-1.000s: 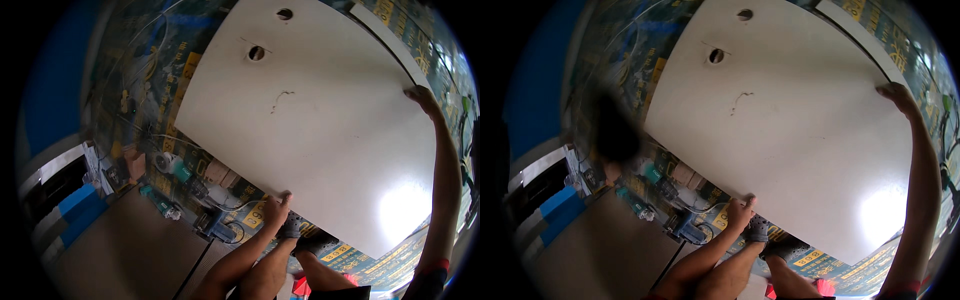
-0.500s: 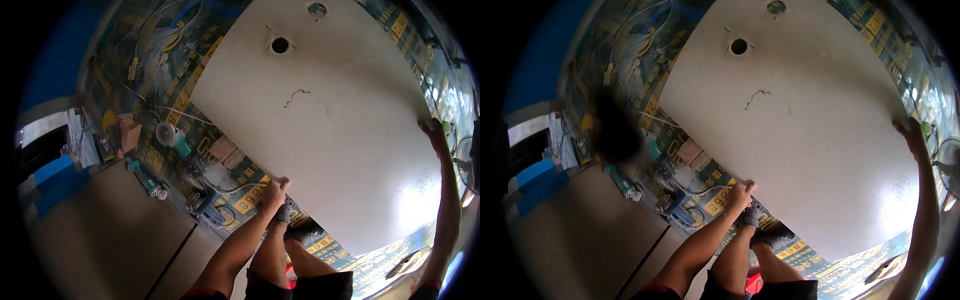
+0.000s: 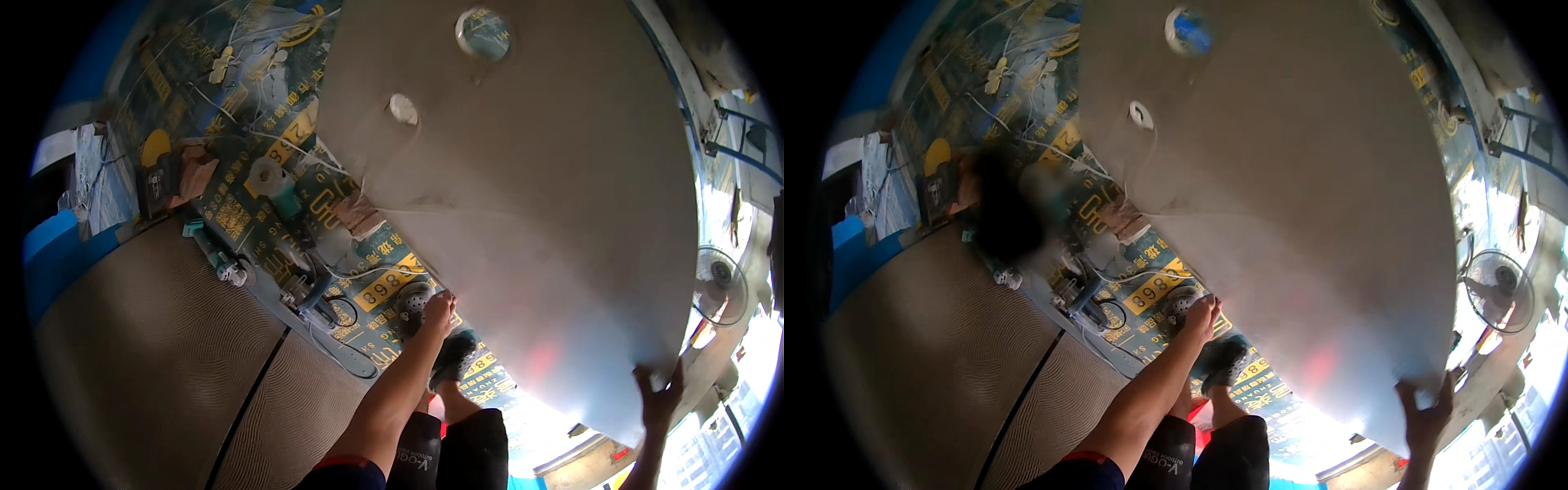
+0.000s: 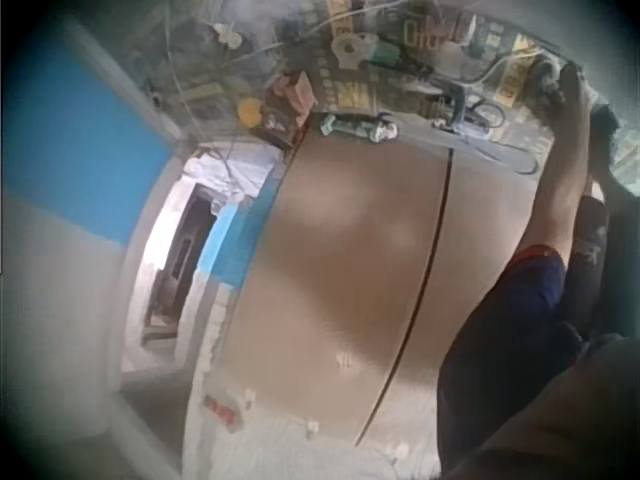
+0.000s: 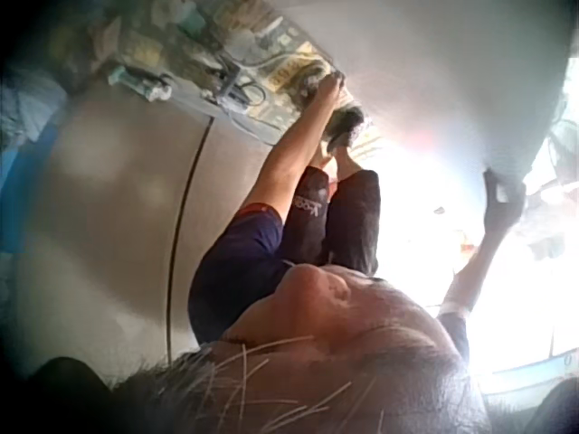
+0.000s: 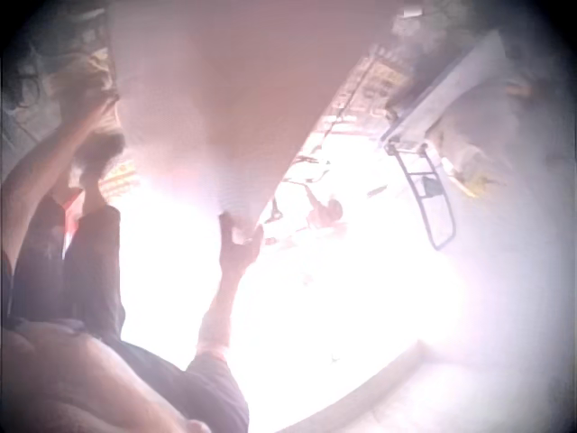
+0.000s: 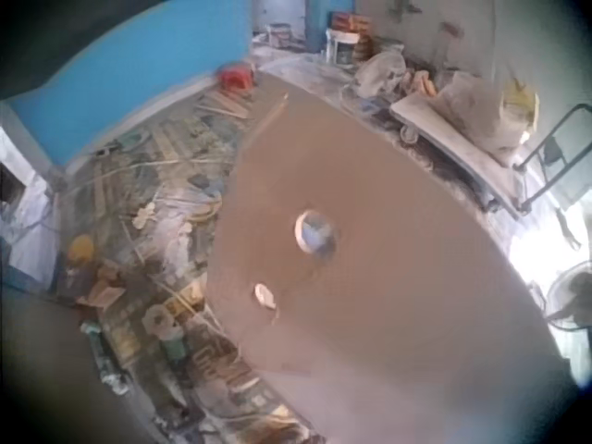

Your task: The person uses a drill to make holes in a large white panel and then uses a circular saw to cut along a marked line.

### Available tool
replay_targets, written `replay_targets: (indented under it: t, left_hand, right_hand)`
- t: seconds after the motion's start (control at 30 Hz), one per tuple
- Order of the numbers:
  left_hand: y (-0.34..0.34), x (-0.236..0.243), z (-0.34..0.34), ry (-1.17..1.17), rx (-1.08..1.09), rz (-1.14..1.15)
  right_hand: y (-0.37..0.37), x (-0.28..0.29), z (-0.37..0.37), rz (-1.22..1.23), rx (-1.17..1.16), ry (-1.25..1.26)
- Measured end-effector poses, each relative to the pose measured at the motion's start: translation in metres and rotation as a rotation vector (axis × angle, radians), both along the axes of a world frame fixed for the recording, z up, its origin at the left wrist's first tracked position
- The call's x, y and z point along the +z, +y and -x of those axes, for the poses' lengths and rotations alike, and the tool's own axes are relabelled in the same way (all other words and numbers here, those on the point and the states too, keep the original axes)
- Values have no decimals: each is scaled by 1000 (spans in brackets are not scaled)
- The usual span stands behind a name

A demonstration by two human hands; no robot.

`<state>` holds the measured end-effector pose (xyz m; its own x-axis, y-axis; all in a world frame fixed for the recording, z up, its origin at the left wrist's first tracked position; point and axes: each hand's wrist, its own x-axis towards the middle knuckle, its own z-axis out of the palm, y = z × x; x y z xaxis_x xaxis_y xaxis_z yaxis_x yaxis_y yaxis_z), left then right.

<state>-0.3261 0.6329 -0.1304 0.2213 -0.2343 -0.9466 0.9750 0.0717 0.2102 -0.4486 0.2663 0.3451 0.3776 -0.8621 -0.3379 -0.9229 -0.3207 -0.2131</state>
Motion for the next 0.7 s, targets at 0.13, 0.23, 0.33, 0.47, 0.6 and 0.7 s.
replay_targets:
  t: [0.13, 0.23, 0.33, 0.47, 0.6, 0.7]
  left_hand:
    - [-53, 50, 61, -774, -987, 146]
    - [65, 29, 69, 8, -272, 280]
    - [104, 53, 69, -1013, -769, -136]
    - [90, 146, 58, -1023, -1148, -441]
    - [157, 201, 45, -649, -1212, -520]
    - [177, 226, 56, -738, -1233, -530]
  right_hand:
    - [51, 46, 2, 137, 32, 151]
    - [86, 43, -14, 93, 47, 44]
    - [106, 53, -21, -22, 39, -33]
    - [119, 61, -21, -21, 106, -100]
    - [141, 65, -21, -99, 153, -156]
    - [157, 68, -19, -85, 208, -97]
